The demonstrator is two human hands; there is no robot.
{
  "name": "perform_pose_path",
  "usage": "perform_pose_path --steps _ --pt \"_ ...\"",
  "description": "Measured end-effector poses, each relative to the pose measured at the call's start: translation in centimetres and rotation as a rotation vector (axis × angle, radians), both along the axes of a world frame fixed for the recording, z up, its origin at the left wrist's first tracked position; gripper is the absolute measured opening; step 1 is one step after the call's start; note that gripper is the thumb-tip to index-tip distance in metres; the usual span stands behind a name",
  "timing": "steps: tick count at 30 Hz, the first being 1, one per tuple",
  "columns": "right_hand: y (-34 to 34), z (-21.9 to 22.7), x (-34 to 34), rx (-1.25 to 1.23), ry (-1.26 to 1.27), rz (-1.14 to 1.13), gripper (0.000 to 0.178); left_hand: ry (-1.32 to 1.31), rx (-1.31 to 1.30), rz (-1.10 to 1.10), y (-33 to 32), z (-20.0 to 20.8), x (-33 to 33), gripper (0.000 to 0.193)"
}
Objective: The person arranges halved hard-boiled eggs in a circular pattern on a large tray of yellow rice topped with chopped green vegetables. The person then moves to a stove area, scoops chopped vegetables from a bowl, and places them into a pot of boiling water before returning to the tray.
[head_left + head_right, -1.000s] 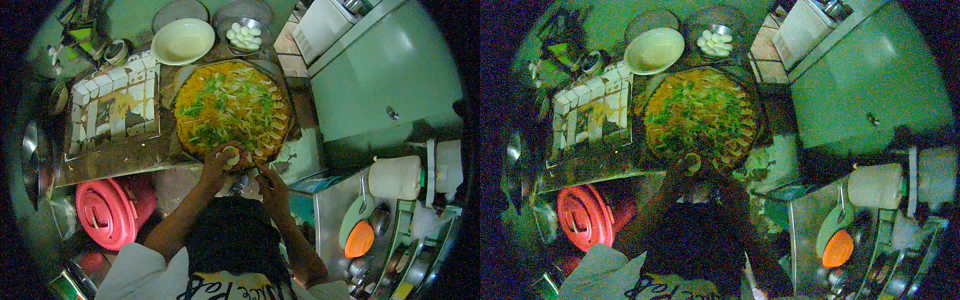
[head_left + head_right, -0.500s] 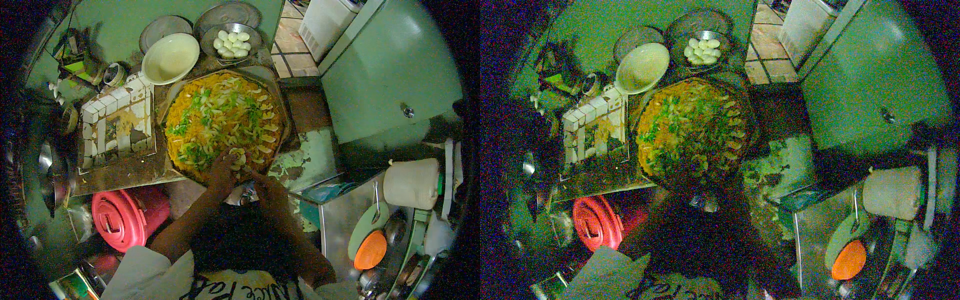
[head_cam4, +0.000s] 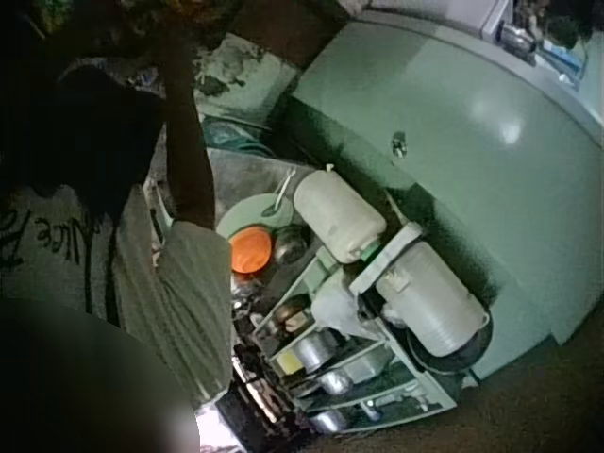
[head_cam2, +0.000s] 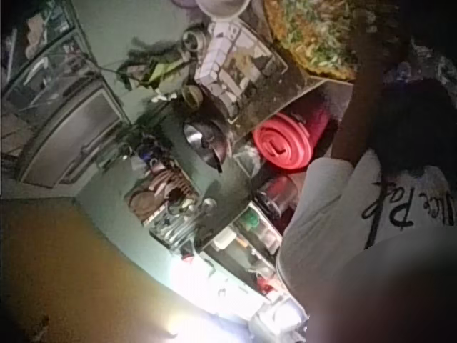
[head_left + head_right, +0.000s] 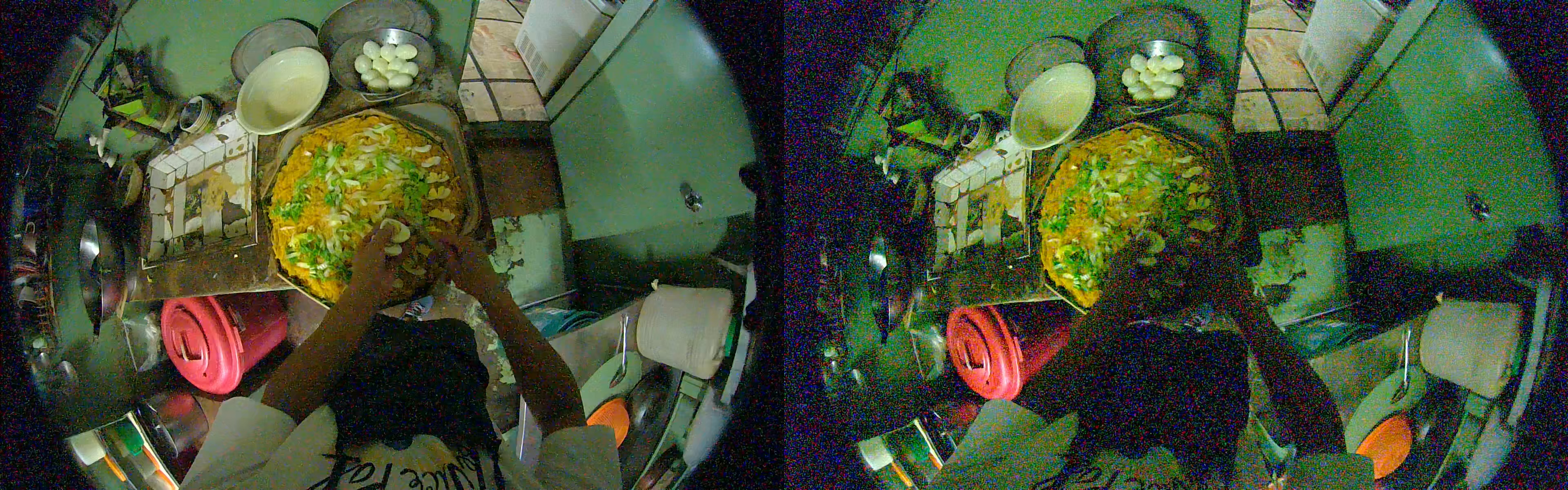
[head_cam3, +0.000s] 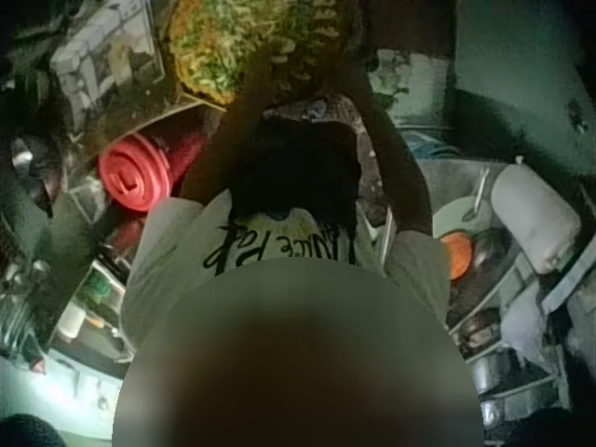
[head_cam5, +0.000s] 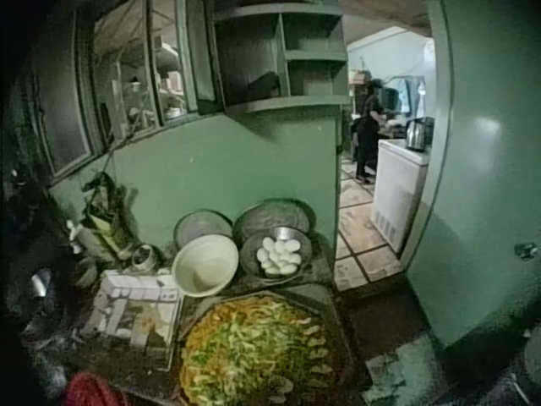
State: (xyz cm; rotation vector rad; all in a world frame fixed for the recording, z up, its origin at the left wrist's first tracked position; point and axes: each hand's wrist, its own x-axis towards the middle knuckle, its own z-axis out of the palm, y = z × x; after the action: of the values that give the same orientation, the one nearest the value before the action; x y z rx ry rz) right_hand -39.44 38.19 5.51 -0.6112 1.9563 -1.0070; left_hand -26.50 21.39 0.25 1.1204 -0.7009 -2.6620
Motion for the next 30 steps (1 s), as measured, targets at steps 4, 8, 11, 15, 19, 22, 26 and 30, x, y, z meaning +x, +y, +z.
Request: perform_pose_path --steps 4,8,11,15,19,22,26,30 --pt "0.9 1.2 3.1 -0.063 -0.125 -0.134 0.028 -0.04 -0.124 0.102 1.0 1.3 -0.7 0.028" --pt "2.5 2.4 8.2 -0.202 0.162 -0.089 0.029 -0.082 -0.225 0.047 1.9 1.4 2.4 0.028" --pt "2.5 2.2 9.2 -0.179 0.11 -0.149 0.027 -0.221 -0.197 -0.047 1.9 2.5 3.8 0.029" --pt "2.3 0.8 8.7 -0.144 0.357 -0.101 0.027 -0.125 -0.062 -0.029 0.7 2.2 3.7 0.029" --pt "0.5 0.2 7.0 -0.059 0.011 -0.177 0.029 -0.057 -0.147 0.015 -0.6 -0.1 2.9 0.03" --pt "0.5 1.3 8.0 -0.164 -0.183 -0.247 0.03 0.002 -0.157 -0.035 -1.2 0.0 2.9 0.03" --pt "2.4 -0.8 12.0 -0.256 0.176 -0.148 0.03 -0.025 -0.286 -0.12 0.1 2.2 5.3 0.031" --pt "1.5 1.5 13.7 -0.164 -0.141 -0.291 0.028 -0.107 -0.103 -0.115 -0.1 2.1 7.5 0.03"
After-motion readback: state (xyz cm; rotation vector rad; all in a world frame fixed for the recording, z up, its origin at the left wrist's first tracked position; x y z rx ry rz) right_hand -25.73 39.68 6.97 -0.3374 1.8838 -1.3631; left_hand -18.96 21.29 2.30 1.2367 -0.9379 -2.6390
